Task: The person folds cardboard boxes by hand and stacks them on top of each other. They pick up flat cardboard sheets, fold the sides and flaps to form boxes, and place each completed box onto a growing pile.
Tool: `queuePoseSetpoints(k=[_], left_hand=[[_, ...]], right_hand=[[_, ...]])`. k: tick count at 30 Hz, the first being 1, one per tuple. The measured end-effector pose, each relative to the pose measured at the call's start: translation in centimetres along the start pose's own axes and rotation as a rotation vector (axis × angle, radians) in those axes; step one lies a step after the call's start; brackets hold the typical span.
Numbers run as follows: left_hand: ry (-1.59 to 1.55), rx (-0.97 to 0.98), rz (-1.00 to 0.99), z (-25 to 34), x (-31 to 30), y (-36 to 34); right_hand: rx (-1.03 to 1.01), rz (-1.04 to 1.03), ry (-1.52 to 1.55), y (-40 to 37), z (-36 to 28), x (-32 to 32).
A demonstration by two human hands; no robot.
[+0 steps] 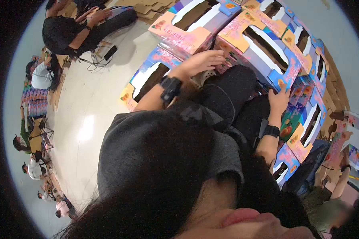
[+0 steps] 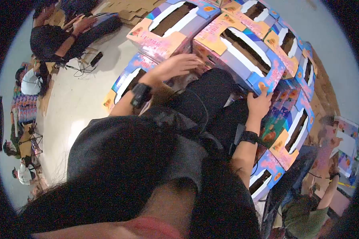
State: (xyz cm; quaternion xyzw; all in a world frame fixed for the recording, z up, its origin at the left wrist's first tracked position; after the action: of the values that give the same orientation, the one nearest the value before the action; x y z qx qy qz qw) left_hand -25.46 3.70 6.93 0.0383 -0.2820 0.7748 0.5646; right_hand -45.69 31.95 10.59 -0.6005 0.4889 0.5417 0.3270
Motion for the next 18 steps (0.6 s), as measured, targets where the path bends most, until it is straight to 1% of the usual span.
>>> queuePoseSetpoints(k=[3, 5, 8, 10, 11, 13, 14, 17, 18], left_hand=[[0.107, 0.101, -0.174, 3.3, -1.7, -6.8], [0.108, 0.159, 0.018, 3.9, -6.0, -10.2], [0.211, 0.162, 0.459, 1.8, -15.3, -13.6], [0.713, -0.089, 0.796, -2.2, -23.4, -15.1], [0.962, -0.227, 0.953, -4.3, -26.3, -16.1], [1.336, -0.314, 1.003, -8.0, -27.0, -17.0], [1.526, -0.354, 1.016, -9.5, -27.0, -17.2], [1.551, -0.027, 0.852, -12.2, -23.5, -15.0], [1.518, 0.151, 0.861, -12.4, -21.7, -14.8]], right_hand=[[-0.058, 0.047, -0.005, 0.2, 0.2, 0.2], [-0.1, 0.069, 0.02, 0.0, 0.1, 0.1], [-0.109, 0.083, 0.073, -0.1, 0.2, -0.2], [-0.113, 0.081, 0.098, 0.2, 0.6, 0.2], [-0.111, 0.064, 0.101, 0.2, 0.8, 0.4], [-0.107, 0.035, 0.107, 0.3, 0.8, 0.5], [-0.115, 0.054, 0.099, 0.1, 0.7, 0.4], [-0.124, 0.03, 0.108, -0.2, 0.6, 0.2], [-0.124, 0.045, 0.099, -0.3, 0.6, 0.1]])
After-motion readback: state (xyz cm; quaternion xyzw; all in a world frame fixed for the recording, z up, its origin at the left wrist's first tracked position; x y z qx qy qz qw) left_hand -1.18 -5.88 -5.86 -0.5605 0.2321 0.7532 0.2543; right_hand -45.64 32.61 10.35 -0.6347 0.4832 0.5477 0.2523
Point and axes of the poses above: each hand's wrist, its own y-axis towards the middle knuckle, its own x-axis out of the palm, z = x × y, the point moved 10 cm from there along y, towards the middle knuckle, and after that the axes turned 4 degrees about y, right-handed, at the moved point
